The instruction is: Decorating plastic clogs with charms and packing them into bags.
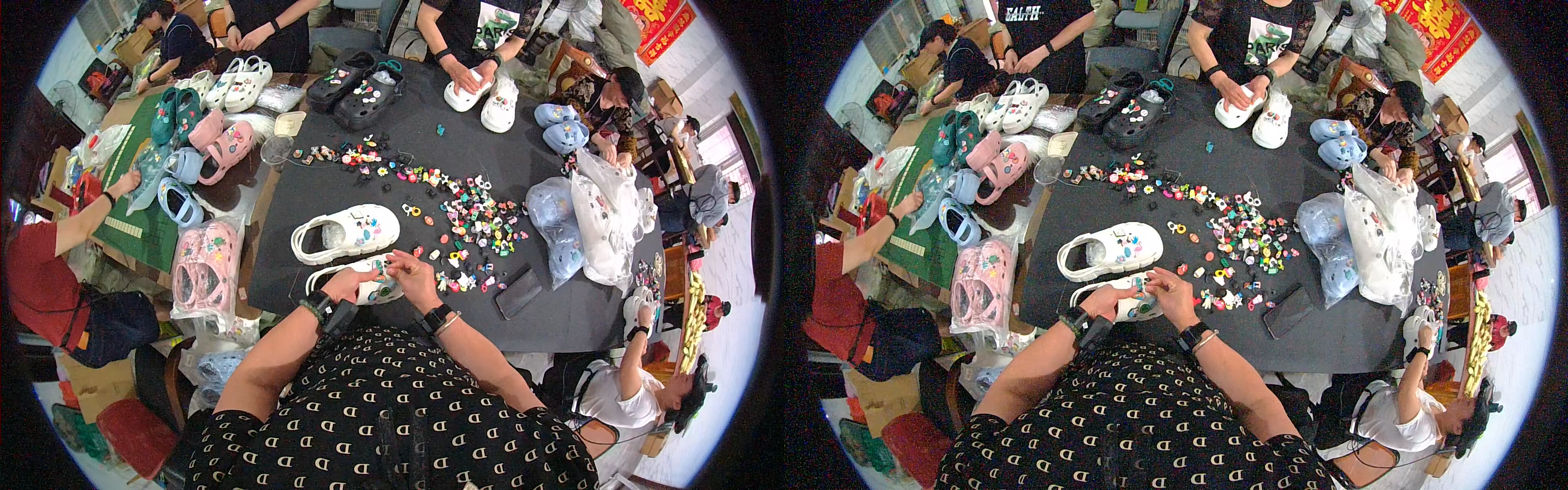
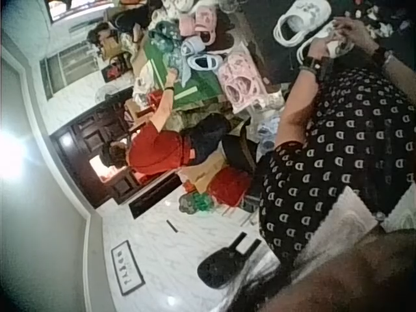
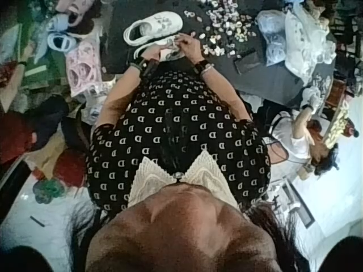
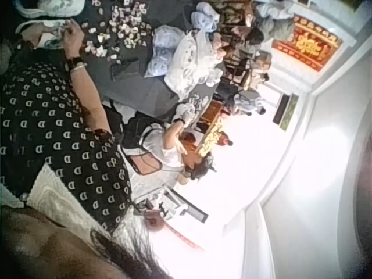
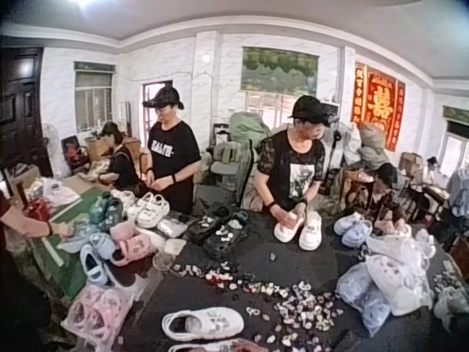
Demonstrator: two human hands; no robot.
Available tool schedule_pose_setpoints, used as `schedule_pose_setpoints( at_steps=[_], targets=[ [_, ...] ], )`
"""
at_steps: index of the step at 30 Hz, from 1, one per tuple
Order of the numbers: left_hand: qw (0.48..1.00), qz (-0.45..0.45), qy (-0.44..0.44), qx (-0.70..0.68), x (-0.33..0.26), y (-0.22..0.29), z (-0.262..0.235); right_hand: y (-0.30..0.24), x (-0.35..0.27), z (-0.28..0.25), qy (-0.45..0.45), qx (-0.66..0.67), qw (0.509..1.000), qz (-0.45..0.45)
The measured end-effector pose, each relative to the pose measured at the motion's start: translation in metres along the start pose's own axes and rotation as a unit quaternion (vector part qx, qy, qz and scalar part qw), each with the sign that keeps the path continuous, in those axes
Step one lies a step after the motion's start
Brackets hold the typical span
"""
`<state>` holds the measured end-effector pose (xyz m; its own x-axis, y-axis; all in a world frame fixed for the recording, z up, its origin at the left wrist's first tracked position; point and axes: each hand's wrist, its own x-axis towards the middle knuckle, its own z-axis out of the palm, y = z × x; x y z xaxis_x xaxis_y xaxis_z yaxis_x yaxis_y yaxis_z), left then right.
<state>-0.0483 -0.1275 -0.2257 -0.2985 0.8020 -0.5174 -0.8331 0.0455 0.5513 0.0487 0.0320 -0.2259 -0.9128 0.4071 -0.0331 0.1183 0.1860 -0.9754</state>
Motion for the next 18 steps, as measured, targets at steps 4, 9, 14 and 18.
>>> schedule_pose_setpoints(
  at_steps=[4,9,14,18],
  targets=[
    [1.000,-0.023,0.009,0.012,0.004,-0.001,-0.004,-0.003,0.001,-0.005,-0.010,-0.024,1.000,-0.006],
    [0.997,-0.041,0.057,0.007,-0.007,0.006,0.007,-0.013,-0.006,-0.029,-0.131,-0.144,0.969,-0.150],
    [0.847,0.015,0.009,0.531,-0.028,0.033,-0.008,0.009,-0.031,-0.065,-0.009,-0.192,0.980,-0.050],
    [0.929,-0.008,0.163,0.332,-0.055,0.064,0.011,0.061,-0.057,-0.121,0.102,-0.226,0.964,0.098]
  ],
)
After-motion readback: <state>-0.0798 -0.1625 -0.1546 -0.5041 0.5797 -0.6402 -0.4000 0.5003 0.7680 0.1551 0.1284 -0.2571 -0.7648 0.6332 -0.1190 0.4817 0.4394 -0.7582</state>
